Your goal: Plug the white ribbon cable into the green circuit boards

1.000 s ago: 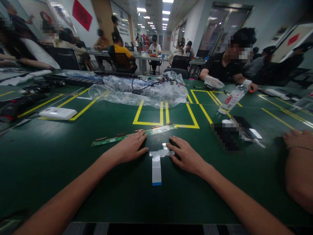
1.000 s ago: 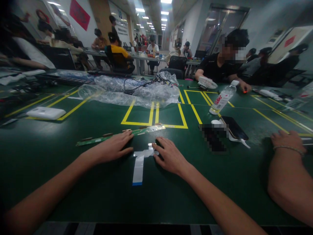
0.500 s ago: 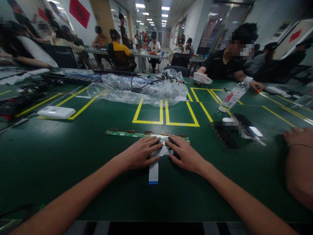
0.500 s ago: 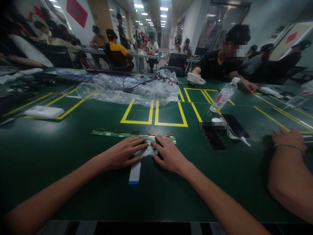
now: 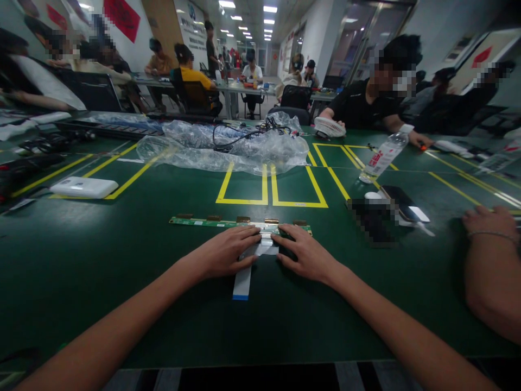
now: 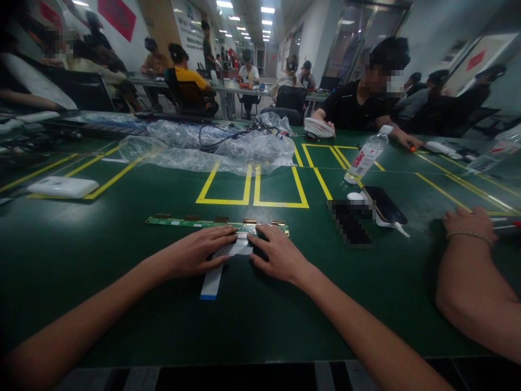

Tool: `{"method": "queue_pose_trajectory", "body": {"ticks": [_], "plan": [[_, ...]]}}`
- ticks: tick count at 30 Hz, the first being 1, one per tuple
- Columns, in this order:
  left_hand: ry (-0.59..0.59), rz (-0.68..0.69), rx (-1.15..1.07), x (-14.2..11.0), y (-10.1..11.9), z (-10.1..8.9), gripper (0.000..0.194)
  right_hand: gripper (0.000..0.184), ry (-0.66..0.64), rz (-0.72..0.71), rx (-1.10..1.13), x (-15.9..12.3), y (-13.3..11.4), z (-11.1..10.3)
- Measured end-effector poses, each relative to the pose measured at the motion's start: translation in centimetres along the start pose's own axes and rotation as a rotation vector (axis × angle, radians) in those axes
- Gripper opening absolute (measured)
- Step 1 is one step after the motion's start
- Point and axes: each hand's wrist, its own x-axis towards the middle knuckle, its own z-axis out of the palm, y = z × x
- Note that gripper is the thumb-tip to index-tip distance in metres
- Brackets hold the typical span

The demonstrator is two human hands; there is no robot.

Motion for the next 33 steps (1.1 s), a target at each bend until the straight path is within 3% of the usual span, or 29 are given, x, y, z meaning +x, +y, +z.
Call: {"method": "queue_pose_trajectory", "body": {"ticks": [12, 21, 27, 33], "plan": [[-0.04, -0.01, 0.027, 0.1, 0.4, -0.2, 0.062, 0.058, 0.014, -0.002, -0.071, 0.0, -0.8, 0.1], [0.072, 0.05, 0.097, 0.5, 0.4, 0.5, 0.055, 0.058, 0.027, 0.015, -0.141, 0.3, -1.5, 0.1], [0.153, 0.037, 0.159, 1.4, 0.1, 0.7, 0.038, 0.061, -0.001, -0.019, -0.089, 0.5, -0.8, 0.2], [0.17, 0.041, 0.118, 1.7, 0.4, 1.2, 0.044, 0.064, -0.032, -0.048, -0.03, 0.9, -0.4, 0.1]]}}
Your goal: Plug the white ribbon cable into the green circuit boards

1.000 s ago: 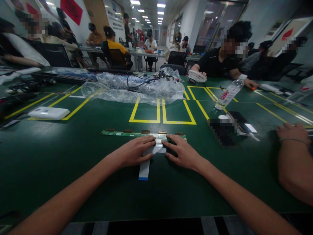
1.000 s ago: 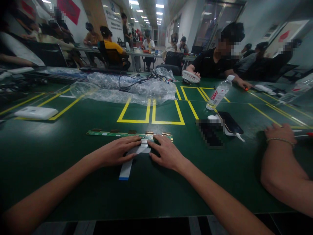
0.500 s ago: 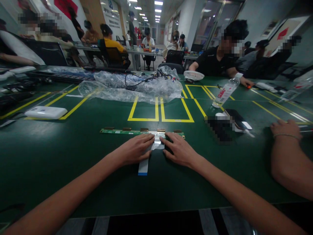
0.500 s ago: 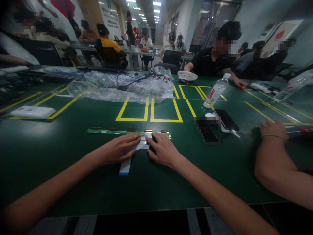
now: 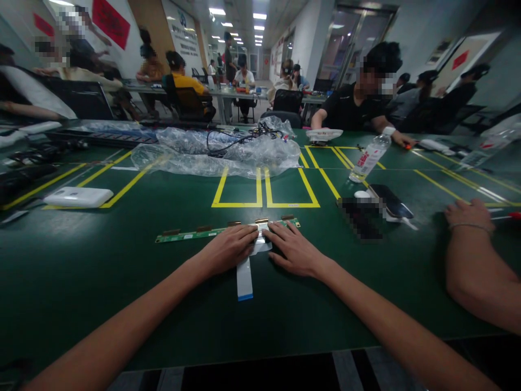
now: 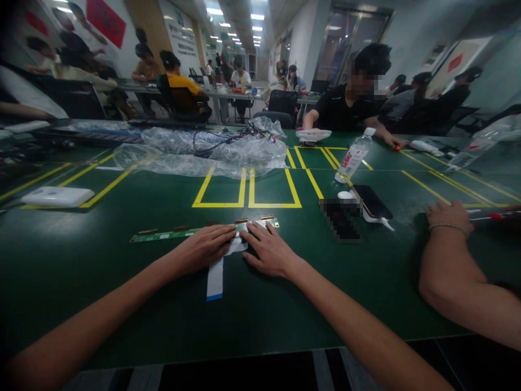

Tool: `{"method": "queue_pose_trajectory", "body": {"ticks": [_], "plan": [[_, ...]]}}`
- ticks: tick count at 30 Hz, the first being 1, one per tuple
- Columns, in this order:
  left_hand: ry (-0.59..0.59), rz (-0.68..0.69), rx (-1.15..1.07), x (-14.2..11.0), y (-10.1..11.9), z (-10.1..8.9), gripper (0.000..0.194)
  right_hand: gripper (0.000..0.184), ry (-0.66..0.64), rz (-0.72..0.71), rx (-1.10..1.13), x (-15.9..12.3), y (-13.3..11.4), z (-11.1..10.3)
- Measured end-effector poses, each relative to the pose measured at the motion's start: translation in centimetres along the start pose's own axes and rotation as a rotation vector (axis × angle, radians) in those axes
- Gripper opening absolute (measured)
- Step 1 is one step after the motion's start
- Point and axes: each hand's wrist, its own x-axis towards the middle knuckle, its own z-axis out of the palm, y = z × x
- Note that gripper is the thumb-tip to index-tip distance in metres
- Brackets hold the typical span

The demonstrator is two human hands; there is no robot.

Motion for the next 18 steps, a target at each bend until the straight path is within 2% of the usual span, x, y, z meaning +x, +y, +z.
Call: {"method": "queue_pose_trajectory", "body": {"ticks": [3, 5, 7, 9, 11, 13, 15, 18], "plan": [[-0.034, -0.072, 0.017, -0.3, -0.2, 0.3, 0.051, 0.067, 0.013, 0.002, 0.016, 0.0, 0.1, 0.0], [-0.041, -0.152, 0.034, -0.8, -1.4, 0.4, 0.056, 0.067, 0.037, 0.016, 0.011, 0.0, 0.3, 0.0], [-0.05, -0.278, 0.054, -1.8, -3.9, 0.4, 0.062, 0.065, 0.066, 0.037, 0.005, 0.0, 0.5, -0.1], [-0.077, -0.472, 0.071, -3.4, -7.6, 0.0, 0.066, 0.064, 0.086, 0.053, 0.007, -0.1, 0.8, -0.1], [-0.108, -0.695, 0.077, -5.7, -11.6, -0.7, 0.068, 0.063, 0.101, 0.063, 0.019, -0.1, 1.1, 0.0], [-0.112, -0.844, 0.088, -8.3, -15.2, -1.6, 0.069, 0.062, 0.113, 0.066, 0.036, -0.2, 1.3, 0.2], [-0.101, -0.937, 0.099, -10.4, -17.6, -2.2, 0.071, 0.06, 0.12, 0.065, 0.043, -0.2, 1.4, 0.5], [-0.072, -1.019, 0.104, -12.2, -19.2, -2.4, 0.076, 0.058, 0.123, 0.062, 0.038, -0.1, 1.4, 0.7]]}}
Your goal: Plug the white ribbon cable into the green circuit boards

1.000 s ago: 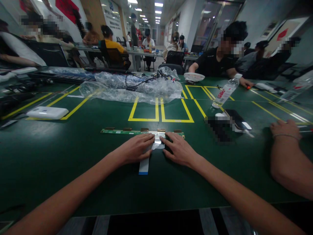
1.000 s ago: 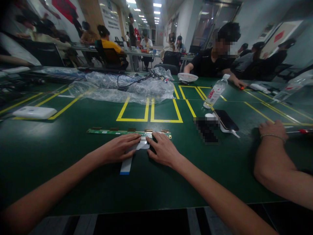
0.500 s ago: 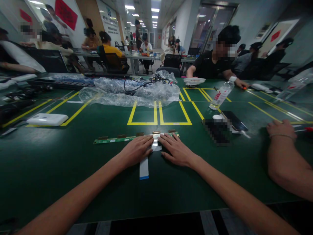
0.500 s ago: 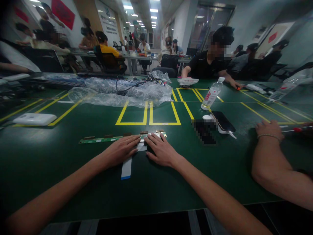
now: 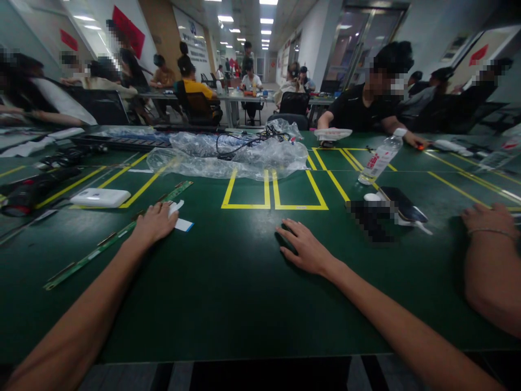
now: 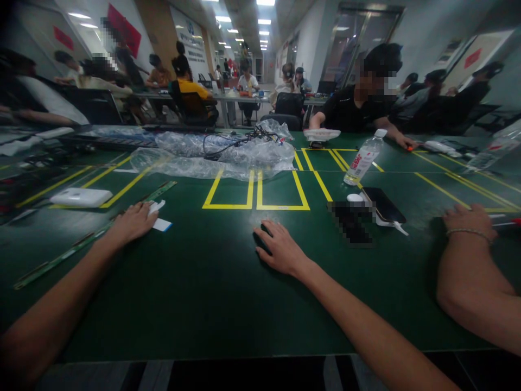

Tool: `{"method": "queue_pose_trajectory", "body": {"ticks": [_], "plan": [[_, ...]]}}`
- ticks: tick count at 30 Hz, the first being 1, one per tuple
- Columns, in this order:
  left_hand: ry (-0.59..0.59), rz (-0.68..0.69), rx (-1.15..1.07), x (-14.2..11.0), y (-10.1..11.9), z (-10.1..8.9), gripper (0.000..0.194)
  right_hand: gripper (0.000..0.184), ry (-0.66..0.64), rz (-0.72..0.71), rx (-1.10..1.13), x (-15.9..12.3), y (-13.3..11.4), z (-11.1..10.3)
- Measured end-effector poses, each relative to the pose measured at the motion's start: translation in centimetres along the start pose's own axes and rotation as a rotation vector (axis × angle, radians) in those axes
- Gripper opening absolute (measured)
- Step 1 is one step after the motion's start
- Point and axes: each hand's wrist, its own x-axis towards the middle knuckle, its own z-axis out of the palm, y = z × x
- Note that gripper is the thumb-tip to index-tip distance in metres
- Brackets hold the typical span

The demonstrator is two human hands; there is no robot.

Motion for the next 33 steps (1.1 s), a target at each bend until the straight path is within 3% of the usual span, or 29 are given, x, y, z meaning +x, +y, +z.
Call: {"method": "queue_pose_trajectory", "body": {"ticks": [9, 14, 24, 33], "plan": [[-0.021, -0.205, -0.135, 0.5, 0.1, -0.1, 0.089, 0.053, -0.028, 0.022, -0.026, 0.2, -0.4, -0.5], [0.039, -0.117, -0.017, 0.3, 0.6, -0.3, 0.084, 0.053, -0.037, 0.038, -0.011, 0.3, -0.5, -0.9], [0.064, 0.138, 0.134, -0.7, 4.5, 0.1, 0.064, 0.05, -0.032, 0.036, 0.015, 0.3, -0.5, -0.9], [0.028, 0.145, 0.137, -0.1, 3.4, 0.6, 0.065, 0.05, -0.014, 0.04, 0.042, 0.2, -0.4, -0.7]]}}
